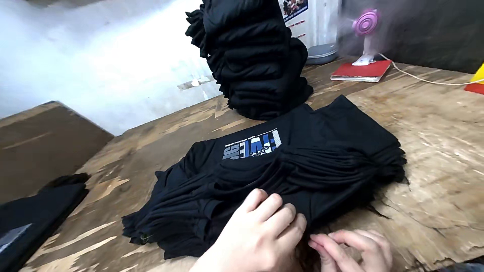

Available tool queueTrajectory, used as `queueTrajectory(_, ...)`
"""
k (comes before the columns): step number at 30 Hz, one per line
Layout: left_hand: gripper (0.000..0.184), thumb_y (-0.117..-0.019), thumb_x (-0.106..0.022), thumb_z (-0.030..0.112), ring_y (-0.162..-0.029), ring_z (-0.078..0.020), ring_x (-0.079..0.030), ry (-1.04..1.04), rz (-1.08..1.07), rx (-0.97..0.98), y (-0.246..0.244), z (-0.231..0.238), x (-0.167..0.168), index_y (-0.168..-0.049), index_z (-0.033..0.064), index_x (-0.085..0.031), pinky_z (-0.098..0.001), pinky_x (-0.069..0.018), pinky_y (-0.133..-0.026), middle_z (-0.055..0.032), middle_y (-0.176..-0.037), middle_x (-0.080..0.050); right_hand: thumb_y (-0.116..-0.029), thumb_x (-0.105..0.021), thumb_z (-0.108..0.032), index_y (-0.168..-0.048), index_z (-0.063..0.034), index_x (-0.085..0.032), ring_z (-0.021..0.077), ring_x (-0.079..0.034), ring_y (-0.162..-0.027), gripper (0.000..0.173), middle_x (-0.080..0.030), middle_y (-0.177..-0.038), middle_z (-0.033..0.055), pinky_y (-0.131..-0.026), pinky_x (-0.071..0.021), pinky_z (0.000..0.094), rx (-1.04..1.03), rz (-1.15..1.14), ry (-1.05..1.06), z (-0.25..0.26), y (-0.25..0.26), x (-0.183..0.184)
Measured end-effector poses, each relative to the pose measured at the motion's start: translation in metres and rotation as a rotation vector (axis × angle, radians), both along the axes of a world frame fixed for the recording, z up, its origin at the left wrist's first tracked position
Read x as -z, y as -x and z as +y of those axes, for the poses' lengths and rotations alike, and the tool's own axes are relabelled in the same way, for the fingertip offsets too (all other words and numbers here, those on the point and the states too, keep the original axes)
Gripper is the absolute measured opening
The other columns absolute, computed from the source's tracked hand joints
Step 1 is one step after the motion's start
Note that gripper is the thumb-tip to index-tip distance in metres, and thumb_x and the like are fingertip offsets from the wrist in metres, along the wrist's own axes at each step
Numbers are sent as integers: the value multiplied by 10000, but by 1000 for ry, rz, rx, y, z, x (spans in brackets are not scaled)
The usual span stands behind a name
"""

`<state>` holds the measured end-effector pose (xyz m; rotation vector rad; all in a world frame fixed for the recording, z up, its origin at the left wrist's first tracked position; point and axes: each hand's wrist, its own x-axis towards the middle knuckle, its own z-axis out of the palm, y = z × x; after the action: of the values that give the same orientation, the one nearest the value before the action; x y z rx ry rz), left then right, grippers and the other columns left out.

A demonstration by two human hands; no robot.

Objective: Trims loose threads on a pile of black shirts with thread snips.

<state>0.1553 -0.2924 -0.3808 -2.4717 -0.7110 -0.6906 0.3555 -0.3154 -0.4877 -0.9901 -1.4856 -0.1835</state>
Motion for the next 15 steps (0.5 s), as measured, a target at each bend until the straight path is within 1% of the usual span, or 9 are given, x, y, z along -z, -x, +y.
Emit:
queueTrajectory(2,218,-1015,-524,99,-865,-203,-587,0,21,20,-5,3,5,-1098,157,-716,-374,-430,-768,-12,-958,-686,-946,-723,-376,-947,-286,-742,76,-522,-1043,92,-599,-960,-86,-1013,-328,327,-24,-18,-14,0,1,0)
queueTrajectory(5,242,-981,-530,75,-858,-197,-600,51,-32,-19,-4,8,7,-1070,177,-732,-373,-440,-748,6,-944,-698,-937,-683,-400,-883,-286,-712,89,-529,-1068,129,-616,-960,-87,-1060,-314,354,-105,-92,19,-2,-1,-3)
queueTrajectory(7,196,-1023,-559,158,-884,-174,-640,113,-156,-85,1,13,6,-1098,200,-735,-375,-476,-765,20,-986,-720,-938,-633,-441,-816,-274,-694,113,-542,-1062,216,-649,-957,-71,-1059,-312,375,-135,-130,53,-3,0,-9)
queueTrajectory(8,189,-1029,-580,217,-914,-151,-652,168,-212,-126,5,18,5,-1140,215,-733,-369,-498,-780,36,-1023,-722,-941,-630,-469,-883,-292,-724,122,-548,-1058,208,-652,-975,-64,-1044,-331,384,-112,-148,77,-2,4,-12)
queueTrajectory(9,199,-1007,-614,253,-939,-122,-648,239,-254,-160,9,23,6,-1169,234,-728,-357,-516,-798,60,-1040,-710,-943,-645,-493,-1002,-326,-759,142,-556,-1065,210,-651,-1022,-46,-1024,-360,407,-74,-178,101,1,11,-16)
queueTrajectory(10,232,-963,-665,268,-952,-91,-644,325,-285,-189,14,29,6,-1188,252,-723,-341,-537,-821,80,-1045,-697,-947,-665,-482,-1073,-352,-777,175,-565,-1071,214,-661,-1072,-17,-992,-376,438,-40,-217,117,4,17,-18)
queueTrajectory(11,296,-913,-719,268,-946,-61,-642,427,-304,-200,18,34,7,-1209,266,-712,-311,-559,-831,85,-1041,-678,-946,-686,-431,-1040,-358,-789,196,-575,-1079,157,-681,-1094,-3,-979,-377,458,-19,-245,118,6,22,-18)
queueTrajectory(13,393,-857,-778,194,-873,-27,-634,611,-336,-108,24,42,7,-1242,255,-722,-223,-576,-758,48,-1026,-655,-969,-669,-377,-956,-331,-754,162,-554,-1074,97,-659,-1044,-36,-1011,-342,422,-24,-240,106,5,24,-12)
queueTrajectory(15,447,-806,-717,58,-885,-36,-638,685,-318,-3,23,46,7,-1211,246,-749,-216,-577,-760,26,-1046,-665,-993,-598,-372,-876,-281,-687,135,-539,-1073,173,-632,-995,-50,-1045,-319,376,-50,-194,119,-1,18,-8)
